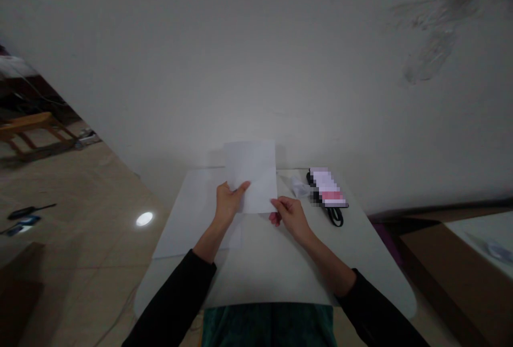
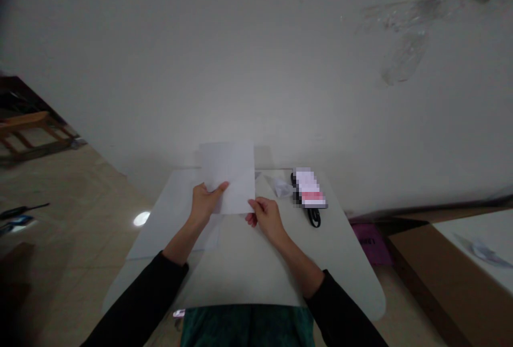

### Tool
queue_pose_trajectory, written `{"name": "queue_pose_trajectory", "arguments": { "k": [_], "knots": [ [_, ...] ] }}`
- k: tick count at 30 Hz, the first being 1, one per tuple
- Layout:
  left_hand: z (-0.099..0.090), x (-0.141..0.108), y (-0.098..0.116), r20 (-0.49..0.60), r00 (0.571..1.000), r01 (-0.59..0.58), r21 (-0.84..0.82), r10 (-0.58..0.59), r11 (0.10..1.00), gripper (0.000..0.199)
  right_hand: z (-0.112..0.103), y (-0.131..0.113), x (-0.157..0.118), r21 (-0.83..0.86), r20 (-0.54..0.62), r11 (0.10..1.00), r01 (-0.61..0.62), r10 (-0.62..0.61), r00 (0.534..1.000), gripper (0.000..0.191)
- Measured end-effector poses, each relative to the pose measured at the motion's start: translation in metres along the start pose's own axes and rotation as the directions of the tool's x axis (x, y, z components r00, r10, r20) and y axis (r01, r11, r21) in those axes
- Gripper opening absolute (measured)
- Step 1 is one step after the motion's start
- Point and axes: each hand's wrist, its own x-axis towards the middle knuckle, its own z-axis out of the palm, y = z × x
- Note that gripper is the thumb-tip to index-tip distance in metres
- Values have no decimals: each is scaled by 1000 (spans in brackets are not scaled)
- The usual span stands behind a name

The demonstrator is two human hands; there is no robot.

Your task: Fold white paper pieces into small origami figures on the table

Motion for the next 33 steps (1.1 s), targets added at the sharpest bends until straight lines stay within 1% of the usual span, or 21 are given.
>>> {"name": "queue_pose_trajectory", "arguments": {
  "k": [3,6,8,10,12,15,17,19,21,23,25,27,29,33],
  "knots": [
    [0,1,-1,-18,1000,-1,-18,0,1000,41,2,5,-2,-73,-23,995,62,-63,998,40],
    [-2,1,-1,-38,999,8,-42,-9,999,42,0,6,-2,-166,3,979,116,-117,993,38],
    [-2,1,0,-39,999,17,-41,-19,999,42,-5,4,0,-273,19,950,152,-152,988,42],
    [-1,0,0,5,999,32,-44,-31,999,40,-12,-1,3,-380,21,907,179,-186,982,48],
    [3,-3,0,109,992,67,-59,-60,996,39,-19,-7,6,-417,-3,887,201,-223,975,52],
    [9,-10,-1,291,949,147,-81,-118,986,36,-26,-13,9,-340,-75,916,211,-250,965,50],
    [11,-14,-2,366,918,188,-74,-148,979,32,-30,-15,10,-252,-134,951,181,-219,966,48],
    [11,-15,-2,411,895,211,-49,-173,976,30,-34,-18,11,-131,-169,981,144,-165,972,47],
    [9,-15,-1,435,879,223,-15,-194,975,30,-39,-22,12,-7,-159,994,113,-113,981,43],
    [6,-14,1,449,867,234,18,-217,972,31,-44,-28,13,79,-169,993,93,-78,983,37],
    [4,-14,3,466,852,245,46,-238,968,32,-49,-31,15,121,-229,990,78,-48,972,36],
    [3,-14,4,481,841,246,66,-247,967,31,-55,-32,18,145,-303,986,76,-29,952,37],
    [3,-14,4,493,832,244,85,-254,966,33,-60,-30,21,150,-362,982,117,-55,931,38],
    [2,-14,3,501,822,238,129,-271,963,37,-67,-24,27,119,-448,966,231,-156,880,38]
  ]
}}
